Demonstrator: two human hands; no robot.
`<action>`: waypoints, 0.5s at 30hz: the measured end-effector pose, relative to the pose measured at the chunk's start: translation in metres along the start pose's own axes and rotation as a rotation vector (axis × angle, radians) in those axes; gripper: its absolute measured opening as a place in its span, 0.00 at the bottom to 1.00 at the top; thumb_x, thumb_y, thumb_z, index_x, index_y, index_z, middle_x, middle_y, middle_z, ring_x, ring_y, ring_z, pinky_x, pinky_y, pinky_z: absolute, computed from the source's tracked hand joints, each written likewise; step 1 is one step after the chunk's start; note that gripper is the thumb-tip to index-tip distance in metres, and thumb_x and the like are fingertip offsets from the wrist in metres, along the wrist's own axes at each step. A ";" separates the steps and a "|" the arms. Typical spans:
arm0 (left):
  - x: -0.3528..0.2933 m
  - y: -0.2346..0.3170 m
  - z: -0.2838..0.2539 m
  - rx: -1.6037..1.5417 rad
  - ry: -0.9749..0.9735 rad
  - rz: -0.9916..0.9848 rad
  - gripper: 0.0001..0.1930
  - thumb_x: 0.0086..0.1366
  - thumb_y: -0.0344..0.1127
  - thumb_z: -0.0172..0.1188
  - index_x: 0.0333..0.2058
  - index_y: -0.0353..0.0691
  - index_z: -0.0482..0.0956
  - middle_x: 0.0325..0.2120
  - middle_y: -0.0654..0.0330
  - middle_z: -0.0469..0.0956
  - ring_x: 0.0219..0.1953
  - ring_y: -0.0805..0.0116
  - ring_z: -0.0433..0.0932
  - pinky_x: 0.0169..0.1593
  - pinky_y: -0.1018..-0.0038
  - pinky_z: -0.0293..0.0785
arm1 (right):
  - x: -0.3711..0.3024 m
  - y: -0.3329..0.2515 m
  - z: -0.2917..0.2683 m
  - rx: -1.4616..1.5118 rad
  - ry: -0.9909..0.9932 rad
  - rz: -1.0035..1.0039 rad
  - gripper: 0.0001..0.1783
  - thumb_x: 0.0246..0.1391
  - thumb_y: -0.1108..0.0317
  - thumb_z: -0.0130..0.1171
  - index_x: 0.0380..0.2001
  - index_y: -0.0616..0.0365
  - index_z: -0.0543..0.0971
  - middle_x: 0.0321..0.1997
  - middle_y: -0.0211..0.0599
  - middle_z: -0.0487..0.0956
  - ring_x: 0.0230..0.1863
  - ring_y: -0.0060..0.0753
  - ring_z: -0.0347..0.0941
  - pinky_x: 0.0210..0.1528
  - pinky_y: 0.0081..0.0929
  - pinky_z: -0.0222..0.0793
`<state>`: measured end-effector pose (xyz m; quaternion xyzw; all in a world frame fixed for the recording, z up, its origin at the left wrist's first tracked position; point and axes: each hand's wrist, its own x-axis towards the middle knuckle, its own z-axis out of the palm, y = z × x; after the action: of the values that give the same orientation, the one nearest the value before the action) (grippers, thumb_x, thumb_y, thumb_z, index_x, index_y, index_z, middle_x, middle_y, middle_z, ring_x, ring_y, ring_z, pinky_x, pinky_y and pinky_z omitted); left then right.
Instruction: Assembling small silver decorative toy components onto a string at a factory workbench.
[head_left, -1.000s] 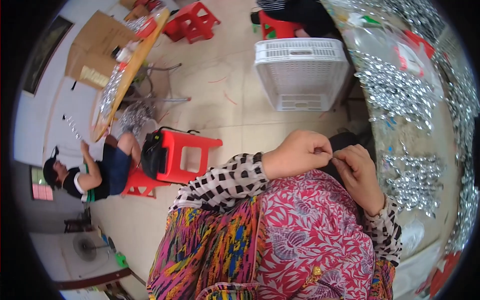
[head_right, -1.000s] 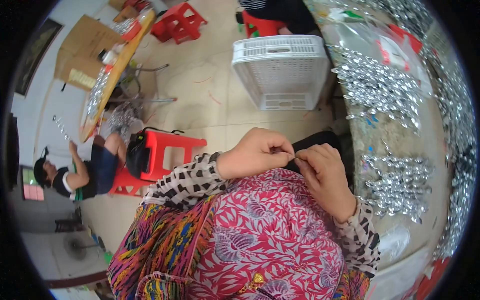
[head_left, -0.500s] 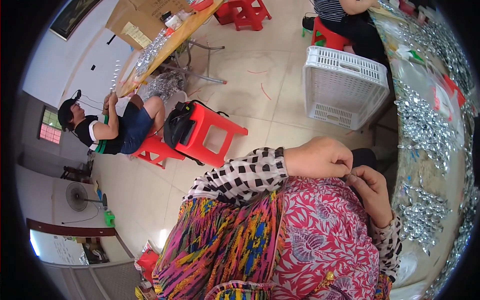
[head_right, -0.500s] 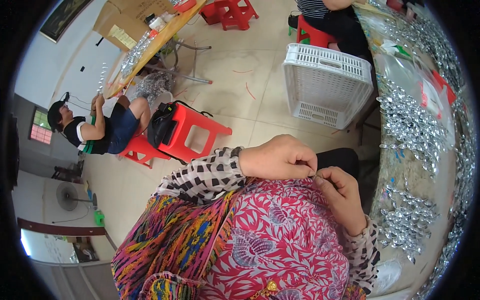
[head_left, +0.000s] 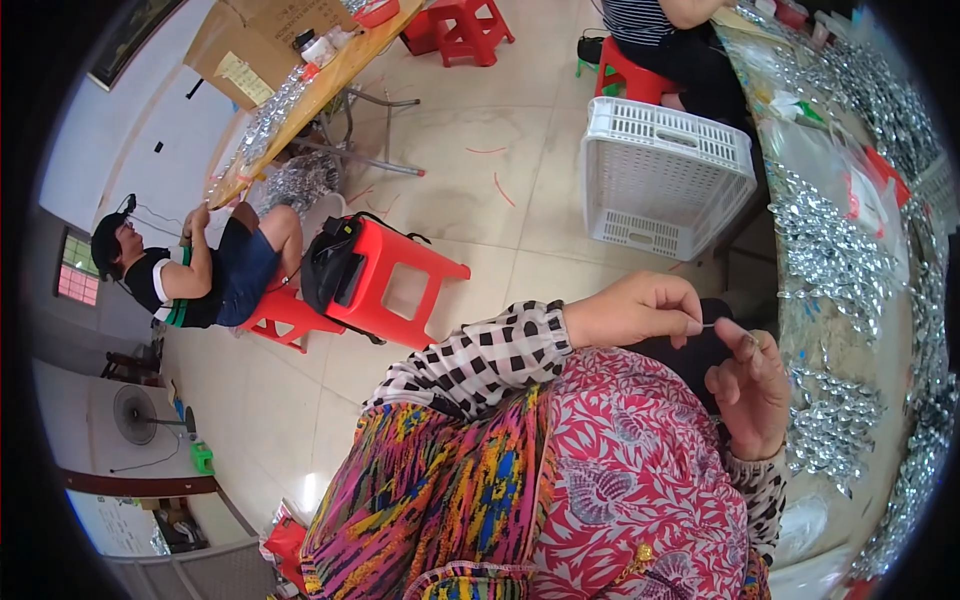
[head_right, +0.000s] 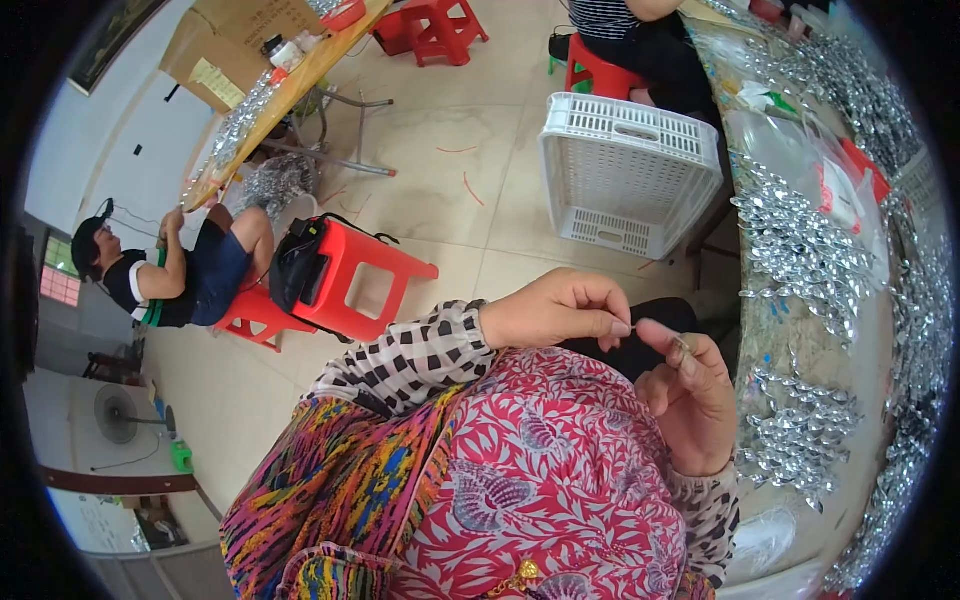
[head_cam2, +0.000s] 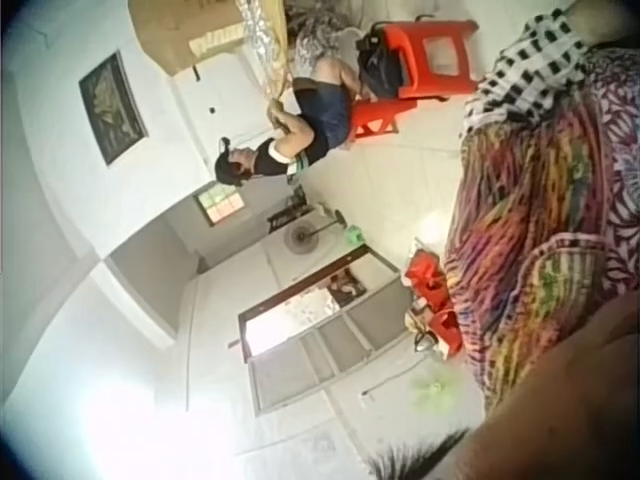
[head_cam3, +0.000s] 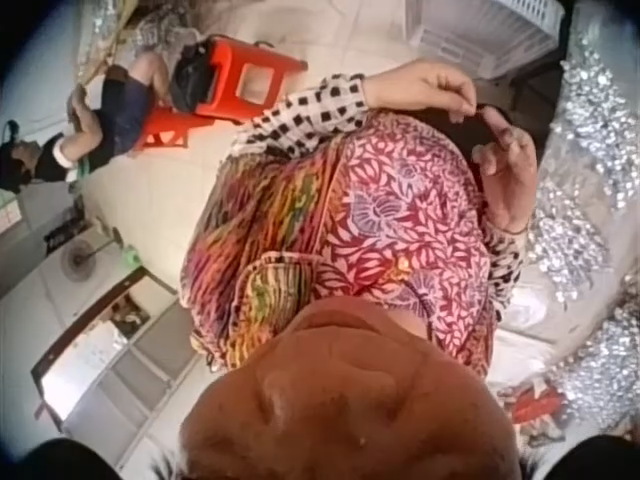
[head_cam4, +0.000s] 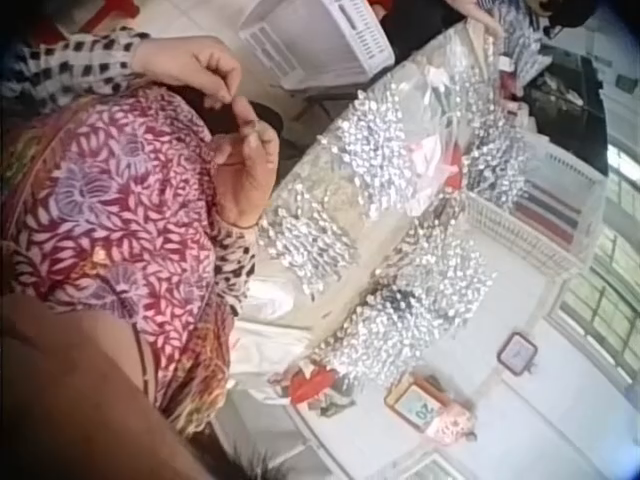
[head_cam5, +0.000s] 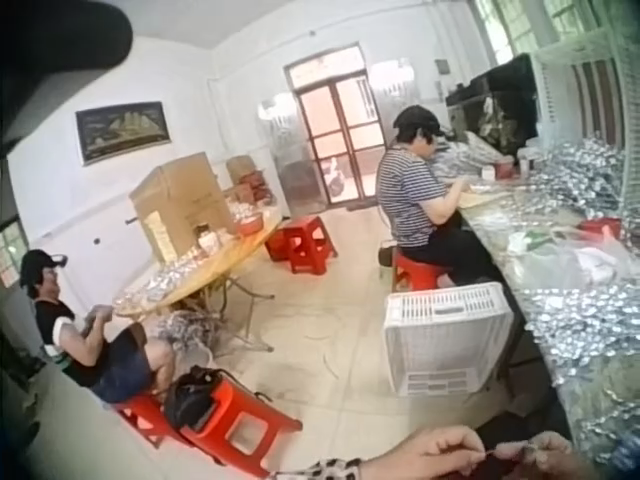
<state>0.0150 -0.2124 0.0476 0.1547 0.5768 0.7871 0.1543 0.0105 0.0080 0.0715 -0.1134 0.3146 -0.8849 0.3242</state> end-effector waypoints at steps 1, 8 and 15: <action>0.001 -0.001 0.002 -0.006 -0.012 -0.001 0.05 0.62 0.31 0.58 0.34 0.35 0.76 0.26 0.65 0.76 0.26 0.79 0.74 0.30 0.81 0.70 | -0.002 0.001 -0.002 -0.009 -0.005 -0.031 0.07 0.59 0.69 0.52 0.38 0.59 0.75 0.55 0.51 0.74 0.22 0.25 0.72 0.34 0.26 0.69; 0.032 -0.005 0.026 0.013 0.120 -0.165 0.06 0.62 0.32 0.60 0.36 0.37 0.77 0.24 0.66 0.76 0.25 0.82 0.73 0.27 0.86 0.68 | -0.019 -0.011 -0.001 -0.302 0.339 -0.165 0.09 0.59 0.71 0.51 0.41 0.61 0.74 0.61 0.52 0.67 0.24 0.20 0.70 0.33 0.20 0.68; 0.054 -0.030 0.054 0.234 0.018 -0.110 0.06 0.62 0.30 0.59 0.37 0.36 0.78 0.27 0.66 0.78 0.26 0.83 0.73 0.30 0.86 0.68 | -0.038 -0.003 -0.032 -1.469 0.347 -0.513 0.11 0.56 0.80 0.50 0.41 0.64 0.77 0.57 0.46 0.72 0.42 0.33 0.77 0.42 0.23 0.71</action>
<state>-0.0091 -0.1344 0.0376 0.1324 0.6739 0.7060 0.1729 0.0251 0.0498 0.0485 -0.2278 0.8275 -0.5031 -0.1011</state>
